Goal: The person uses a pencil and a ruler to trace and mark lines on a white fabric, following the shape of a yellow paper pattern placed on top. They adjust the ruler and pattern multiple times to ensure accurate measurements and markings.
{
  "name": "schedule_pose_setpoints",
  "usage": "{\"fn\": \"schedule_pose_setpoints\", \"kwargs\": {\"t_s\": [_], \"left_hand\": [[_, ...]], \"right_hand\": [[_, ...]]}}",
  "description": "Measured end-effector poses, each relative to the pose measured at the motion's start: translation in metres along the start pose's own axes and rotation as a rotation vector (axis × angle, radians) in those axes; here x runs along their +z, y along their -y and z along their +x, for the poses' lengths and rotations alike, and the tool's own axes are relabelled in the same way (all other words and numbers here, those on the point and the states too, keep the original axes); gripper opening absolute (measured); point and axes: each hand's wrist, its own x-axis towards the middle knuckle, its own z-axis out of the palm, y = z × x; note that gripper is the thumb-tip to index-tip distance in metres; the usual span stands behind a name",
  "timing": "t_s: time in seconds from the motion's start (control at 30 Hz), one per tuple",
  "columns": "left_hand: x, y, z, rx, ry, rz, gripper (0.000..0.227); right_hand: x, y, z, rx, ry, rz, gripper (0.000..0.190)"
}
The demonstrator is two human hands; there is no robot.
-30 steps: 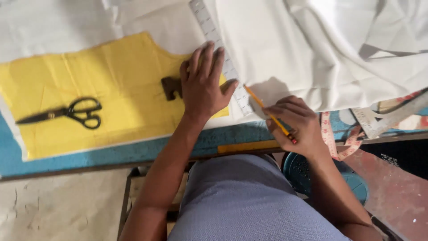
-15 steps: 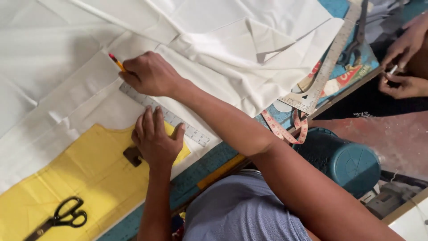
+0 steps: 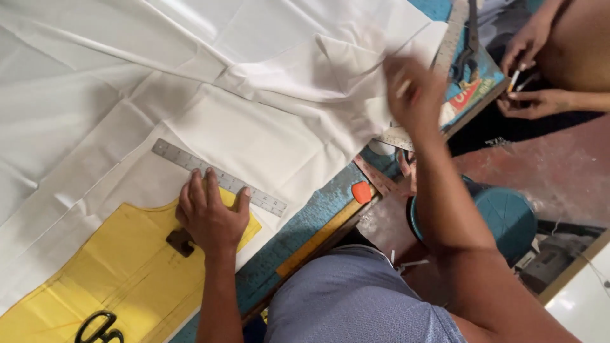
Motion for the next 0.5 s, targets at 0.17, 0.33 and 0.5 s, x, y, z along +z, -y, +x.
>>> {"fn": "schedule_pose_setpoints", "kwargs": {"t_s": [0.17,0.33,0.5], "left_hand": [[-0.001,-0.002,-0.001,0.018,-0.065,-0.002,0.071],[0.006,0.005,-0.006,0.002,0.003,-0.018,0.076],[0.005,0.005,-0.004,-0.035,0.059,-0.021,0.077]], "right_hand": [[-0.089,-0.169,0.049,0.131,-0.48,-0.615,0.042],[-0.068,-0.079,0.044,-0.036,-0.354,-0.564,0.017],[0.027,0.053,-0.064,-0.059,-0.151,-0.04,0.018]]}}
